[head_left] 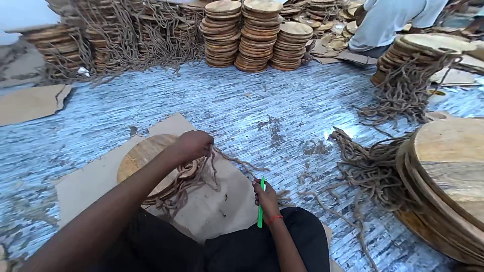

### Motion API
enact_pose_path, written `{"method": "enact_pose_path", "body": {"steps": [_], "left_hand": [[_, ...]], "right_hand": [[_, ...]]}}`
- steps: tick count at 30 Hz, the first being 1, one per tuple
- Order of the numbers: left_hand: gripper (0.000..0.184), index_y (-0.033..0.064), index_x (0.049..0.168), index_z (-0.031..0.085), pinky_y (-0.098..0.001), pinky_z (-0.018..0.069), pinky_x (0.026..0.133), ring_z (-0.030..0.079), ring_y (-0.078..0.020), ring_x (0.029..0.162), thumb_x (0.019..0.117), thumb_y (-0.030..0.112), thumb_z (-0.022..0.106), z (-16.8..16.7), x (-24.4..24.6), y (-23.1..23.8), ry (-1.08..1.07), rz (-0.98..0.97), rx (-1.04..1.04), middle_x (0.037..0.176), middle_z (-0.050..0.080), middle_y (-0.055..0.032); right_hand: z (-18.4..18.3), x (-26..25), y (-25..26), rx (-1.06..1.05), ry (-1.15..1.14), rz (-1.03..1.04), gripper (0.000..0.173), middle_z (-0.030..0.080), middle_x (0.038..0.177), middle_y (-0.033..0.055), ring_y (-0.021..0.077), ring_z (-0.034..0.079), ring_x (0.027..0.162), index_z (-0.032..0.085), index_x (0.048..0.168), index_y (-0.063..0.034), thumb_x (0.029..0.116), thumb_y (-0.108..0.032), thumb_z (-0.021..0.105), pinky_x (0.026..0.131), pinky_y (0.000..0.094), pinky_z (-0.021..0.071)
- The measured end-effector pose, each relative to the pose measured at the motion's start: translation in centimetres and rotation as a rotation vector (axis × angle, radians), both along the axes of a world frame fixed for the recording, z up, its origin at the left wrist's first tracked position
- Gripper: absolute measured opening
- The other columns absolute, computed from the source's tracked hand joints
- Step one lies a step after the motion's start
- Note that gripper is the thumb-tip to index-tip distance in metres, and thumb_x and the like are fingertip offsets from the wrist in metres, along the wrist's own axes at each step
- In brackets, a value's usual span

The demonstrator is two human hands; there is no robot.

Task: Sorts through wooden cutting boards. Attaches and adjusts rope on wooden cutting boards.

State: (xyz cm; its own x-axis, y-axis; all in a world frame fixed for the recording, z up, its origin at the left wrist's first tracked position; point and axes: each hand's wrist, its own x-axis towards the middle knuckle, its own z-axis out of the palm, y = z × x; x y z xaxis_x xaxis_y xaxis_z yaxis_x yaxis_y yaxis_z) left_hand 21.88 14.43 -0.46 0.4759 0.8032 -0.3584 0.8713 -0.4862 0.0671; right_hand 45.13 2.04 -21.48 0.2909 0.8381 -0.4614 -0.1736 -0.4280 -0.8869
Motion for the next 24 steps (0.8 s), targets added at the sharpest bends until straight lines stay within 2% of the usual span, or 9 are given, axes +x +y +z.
{"method": "enact_pose_path", "body": {"steps": [3,6,7,10,13,17,19,22,24], "left_hand": [[0.021,0.0076,0.114,0.072,-0.0550,0.0542,0.084,0.068,-0.0305,0.093,0.0975,0.021,0.070,-0.1,-2.8,-2.4,-0.158,0.136,0.032,0.099,0.071,-0.0122],[0.037,0.0030,0.133,0.058,-0.0444,0.0585,0.081,0.069,-0.0220,0.084,0.0993,0.014,0.068,-2.4,-5.8,-4.6,-0.472,0.331,-0.130,0.103,0.070,-0.0122],[0.038,0.0025,0.134,0.055,-0.0415,0.0590,0.081,0.070,-0.0205,0.084,0.0998,0.011,0.066,-3.3,-6.6,-5.3,-0.579,0.417,-0.185,0.106,0.070,-0.0124],[0.022,-0.0006,0.117,0.059,-0.0398,0.0607,0.080,0.072,-0.0196,0.081,0.0975,0.005,0.068,-6.6,-7.1,-7.5,-0.870,0.637,-0.150,0.099,0.071,-0.0116],[0.013,0.0042,0.106,0.070,-0.0377,0.0607,0.075,0.071,-0.0167,0.078,0.0937,0.008,0.074,-8.8,-5.4,-10.5,-0.980,0.705,-0.023,0.099,0.073,-0.0064],[0.010,0.0129,0.100,0.079,-0.0344,0.0582,0.080,0.067,-0.0140,0.090,0.0926,0.015,0.074,-11.2,-3.8,-14.3,-0.988,0.641,0.031,0.107,0.069,-0.0039],[0.010,0.0117,0.100,0.078,-0.0299,0.0592,0.075,0.068,-0.0112,0.085,0.0901,0.014,0.075,-12.2,-3.3,-15.9,-1.037,0.660,0.060,0.102,0.071,-0.0022],[0.022,0.0063,0.099,0.067,-0.0273,0.0607,0.070,0.070,-0.0109,0.076,0.0815,0.008,0.079,-13.3,-2.8,-17.3,-1.190,0.742,0.118,0.090,0.073,-0.0014],[0.025,0.0055,0.096,0.064,-0.0271,0.0599,0.067,0.070,-0.0123,0.074,0.0780,0.003,0.082,-13.6,-2.3,-17.9,-1.295,0.792,0.150,0.089,0.074,-0.0027]], "right_hand": [[0.4,0.0,-0.4,-0.014,0.032,0.050,0.030,0.055,0.080,0.0059,0.0096,0.047,0.053,0.060,0.127,0.0012,0.1039,-0.017,0.061,0.046,0.0231,0.0420],[1.2,-0.7,-1.4,-0.015,0.110,0.232,0.032,0.059,0.084,0.0044,0.0088,0.050,0.054,0.057,0.133,-0.0003,0.1079,-0.020,0.052,0.047,0.0227,0.0438],[1.5,-1.3,-1.9,-0.022,0.126,0.308,0.033,0.060,0.084,0.0034,0.0084,0.051,0.055,0.057,0.134,-0.0013,0.1092,-0.022,0.048,0.047,0.0229,0.0440],[2.5,-3.8,-3.4,-0.102,0.134,0.615,0.036,0.063,0.085,0.0004,0.0071,0.052,0.058,0.055,0.136,-0.0045,0.1113,-0.026,0.040,0.051,0.0228,0.0435],[2.9,-6.2,-3.9,-0.140,0.153,0.864,0.037,0.062,0.084,-0.0014,0.0059,0.050,0.057,0.057,0.136,-0.0072,0.1102,-0.031,0.043,0.051,0.0219,0.0415],[3.2,-7.2,-3.6,-0.064,0.208,0.932,0.038,0.058,0.079,-0.0034,0.0047,0.045,0.054,0.059,0.133,-0.0087,0.1096,-0.033,0.041,0.048,0.0205,0.0381],[3.3,-6.9,-3.5,-0.025,0.245,0.947,0.040,0.057,0.076,-0.0046,0.0038,0.045,0.052,0.060,0.129,-0.0087,0.1091,-0.036,0.038,0.046,0.0197,0.0382],[3.4,-6.7,-3.7,0.029,0.281,0.949,0.042,0.055,0.071,-0.0073,0.0021,0.044,0.051,0.062,0.122,-0.0092,0.1082,-0.040,0.037,0.045,0.0182,0.0382],[3.7,-6.9,-3.8,0.055,0.258,0.931,0.042,0.053,0.068,-0.0083,0.0017,0.043,0.049,0.063,0.117,-0.0092,0.1082,-0.041,0.037,0.044,0.0182,0.0376]]}}
